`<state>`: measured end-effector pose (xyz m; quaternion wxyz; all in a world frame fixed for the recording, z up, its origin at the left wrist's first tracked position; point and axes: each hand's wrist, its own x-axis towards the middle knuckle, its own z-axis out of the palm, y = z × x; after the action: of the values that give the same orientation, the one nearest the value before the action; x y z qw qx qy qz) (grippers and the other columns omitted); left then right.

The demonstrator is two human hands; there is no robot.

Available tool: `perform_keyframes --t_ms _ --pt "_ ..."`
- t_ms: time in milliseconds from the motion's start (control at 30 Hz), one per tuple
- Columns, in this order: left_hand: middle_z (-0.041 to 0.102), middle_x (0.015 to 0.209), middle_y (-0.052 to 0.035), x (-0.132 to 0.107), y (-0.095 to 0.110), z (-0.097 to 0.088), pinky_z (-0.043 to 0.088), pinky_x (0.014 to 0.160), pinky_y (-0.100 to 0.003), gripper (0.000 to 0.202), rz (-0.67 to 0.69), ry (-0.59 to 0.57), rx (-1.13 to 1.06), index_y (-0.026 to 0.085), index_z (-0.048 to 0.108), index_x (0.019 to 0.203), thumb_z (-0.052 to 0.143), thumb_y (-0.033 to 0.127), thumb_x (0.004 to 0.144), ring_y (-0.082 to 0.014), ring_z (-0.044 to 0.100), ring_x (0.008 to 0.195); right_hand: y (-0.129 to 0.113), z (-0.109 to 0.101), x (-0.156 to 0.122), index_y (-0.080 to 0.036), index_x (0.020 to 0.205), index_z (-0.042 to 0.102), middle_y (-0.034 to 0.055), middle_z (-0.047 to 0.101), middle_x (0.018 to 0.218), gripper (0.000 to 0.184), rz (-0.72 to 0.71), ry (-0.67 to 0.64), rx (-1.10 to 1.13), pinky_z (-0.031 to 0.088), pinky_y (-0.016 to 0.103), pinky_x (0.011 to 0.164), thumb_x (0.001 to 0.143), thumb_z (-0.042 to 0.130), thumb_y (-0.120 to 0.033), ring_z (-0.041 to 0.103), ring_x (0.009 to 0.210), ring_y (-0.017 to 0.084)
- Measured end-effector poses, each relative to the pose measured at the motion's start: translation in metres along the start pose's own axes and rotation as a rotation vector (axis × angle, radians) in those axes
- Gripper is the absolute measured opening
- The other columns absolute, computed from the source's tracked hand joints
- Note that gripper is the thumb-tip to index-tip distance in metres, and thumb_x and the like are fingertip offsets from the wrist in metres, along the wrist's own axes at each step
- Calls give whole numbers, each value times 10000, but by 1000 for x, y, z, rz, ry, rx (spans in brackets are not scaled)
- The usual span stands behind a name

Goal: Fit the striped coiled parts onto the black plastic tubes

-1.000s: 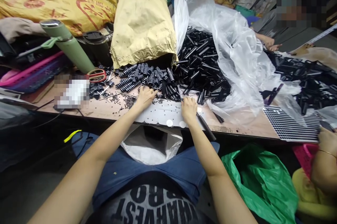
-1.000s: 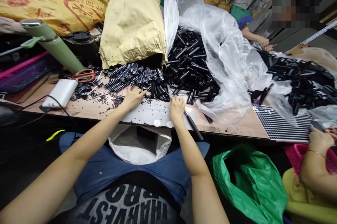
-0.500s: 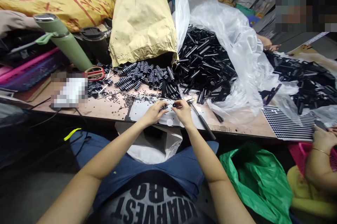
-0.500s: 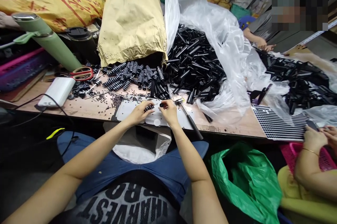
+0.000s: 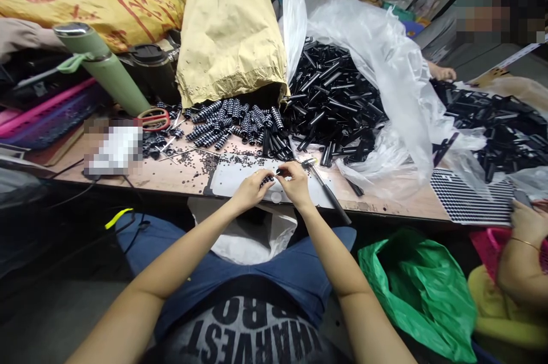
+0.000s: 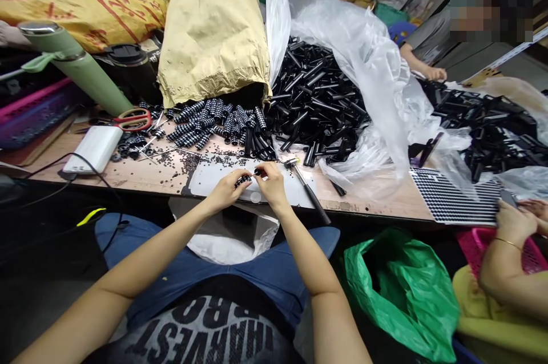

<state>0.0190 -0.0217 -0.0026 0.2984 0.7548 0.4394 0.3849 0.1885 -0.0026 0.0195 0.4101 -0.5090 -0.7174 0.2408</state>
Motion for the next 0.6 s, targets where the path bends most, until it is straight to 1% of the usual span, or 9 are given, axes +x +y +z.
perform_keyframes --t_ms 67,200,267,333,400,467,533,600 --pt "638 1085 -92 -2 -1 0 492 919 -368 227 -7 7 10 190 565 1109 476 304 934 -212 615 1028 2 3 -1 -186 914 633 65 624 948 135 -61 7 -44 550 316 735 793 578 -161 615 804 181" --pt "642 1116 -91 -7 -6 0 504 906 -365 274 -35 31 20 196 542 1168 487 319 929 -218 626 1025 5 11 -4 -180 972 636 104 664 1007 192 -260 29 -177 523 385 886 859 491 -124 621 984 227" --pt "610 1211 -112 -9 -8 -2 493 940 -375 358 -45 70 16 190 485 1263 483 322 931 -226 604 1093 2 15 -5 -186 1009 636 108 673 1047 229 -339 9 -201 510 392 925 888 453 -120 619 1028 221" --pt "545 1323 -127 -10 -12 -5 454 1008 -386 429 -33 121 9 195 413 1351 459 314 942 -229 542 1204 -4 18 -2 -200 1060 629 99 665 1115 248 -386 -27 -168 500 383 952 898 452 -136 611 1073 207" --pt "510 1367 -125 -9 -18 -10 412 1055 -391 439 -18 190 -12 208 384 1382 427 299 955 -222 491 1265 -11 22 7 -212 1125 610 88 641 1190 268 -391 -55 -132 477 377 985 900 471 -170 583 1134 200" --pt "539 1320 -120 -9 -25 -16 412 1049 -386 400 -26 285 -39 209 422 1347 421 288 955 -214 509 1234 -14 28 24 -207 1160 599 86 625 1229 280 -360 -71 -184 450 377 996 912 470 -190 555 1163 204" --pt "585 1216 -115 -10 -32 -21 440 1005 -377 340 -55 372 -45 192 484 1260 457 296 938 -210 557 1146 -12 36 44 -192 1161 605 96 628 1234 278 -314 -122 -357 421 396 977 932 446 -183 538 1150 225" --pt "611 1123 -103 -11 -36 -23 461 962 -364 291 -88 417 -33 180 522 1172 502 314 915 -208 583 1068 -6 46 65 -177 1132 621 111 658 1183 276 -275 -245 -550 386 422 959 934 432 -143 520 1142 249"
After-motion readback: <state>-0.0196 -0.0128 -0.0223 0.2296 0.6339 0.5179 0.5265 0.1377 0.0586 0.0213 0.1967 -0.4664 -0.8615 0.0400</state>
